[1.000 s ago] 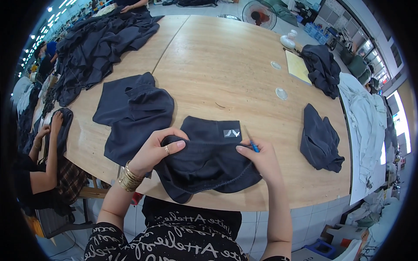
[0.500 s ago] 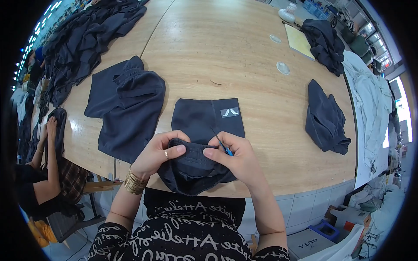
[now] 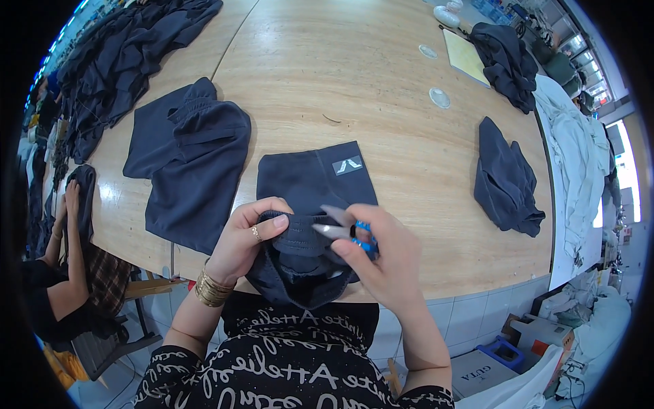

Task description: Inspecting and trimming loose threads from athletic shorts in a garment factory setting.

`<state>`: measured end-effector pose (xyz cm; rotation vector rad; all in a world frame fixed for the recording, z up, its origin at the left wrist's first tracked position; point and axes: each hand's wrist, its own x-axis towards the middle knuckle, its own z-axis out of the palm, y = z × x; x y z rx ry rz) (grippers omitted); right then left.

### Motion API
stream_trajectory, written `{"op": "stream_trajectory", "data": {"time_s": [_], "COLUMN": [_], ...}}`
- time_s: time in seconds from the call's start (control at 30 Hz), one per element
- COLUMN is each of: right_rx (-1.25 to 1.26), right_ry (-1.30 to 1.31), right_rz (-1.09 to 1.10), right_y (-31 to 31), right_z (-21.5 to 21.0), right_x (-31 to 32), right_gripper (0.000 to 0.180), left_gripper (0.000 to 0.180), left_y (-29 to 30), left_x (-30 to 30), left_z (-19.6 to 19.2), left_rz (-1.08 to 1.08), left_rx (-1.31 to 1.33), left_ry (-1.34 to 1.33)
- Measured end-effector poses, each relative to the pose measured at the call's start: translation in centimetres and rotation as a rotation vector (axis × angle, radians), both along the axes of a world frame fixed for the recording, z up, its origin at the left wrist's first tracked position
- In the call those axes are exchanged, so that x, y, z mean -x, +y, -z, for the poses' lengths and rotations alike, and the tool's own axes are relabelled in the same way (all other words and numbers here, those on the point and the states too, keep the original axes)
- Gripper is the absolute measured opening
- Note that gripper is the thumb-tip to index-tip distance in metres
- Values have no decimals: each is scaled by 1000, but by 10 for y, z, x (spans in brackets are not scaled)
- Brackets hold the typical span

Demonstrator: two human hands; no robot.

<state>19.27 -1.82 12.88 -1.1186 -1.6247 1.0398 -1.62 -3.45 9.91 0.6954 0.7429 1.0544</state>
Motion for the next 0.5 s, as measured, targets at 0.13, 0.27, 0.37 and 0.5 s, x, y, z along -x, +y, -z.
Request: {"op": "stream_trajectory", "data": {"time_s": [0.13,0.27,0.37,0.5], "right_rx": [-360,-477,-478,-489], "right_ry": [-503,-631,-626,-645], "right_rz": [-72,-33,-28,-29], "right_y": [-5,-6,-6,-1], "right_z": [-5,-1,2,3], "right_x": [-4,-3,-3,-4], "right_gripper": [22,26,27,27], "left_gripper": [10,10,9,8], "left_y": [-4,-8,-8,-2], "left_x": [-3,-5,-8,-11], "left_z": [-1,-3,-5,-8], "left_rz": [-51,-84,-74,-46], "left_rx": [-85,-108,-85,-49], "left_ry": [123,182,195,158]}}
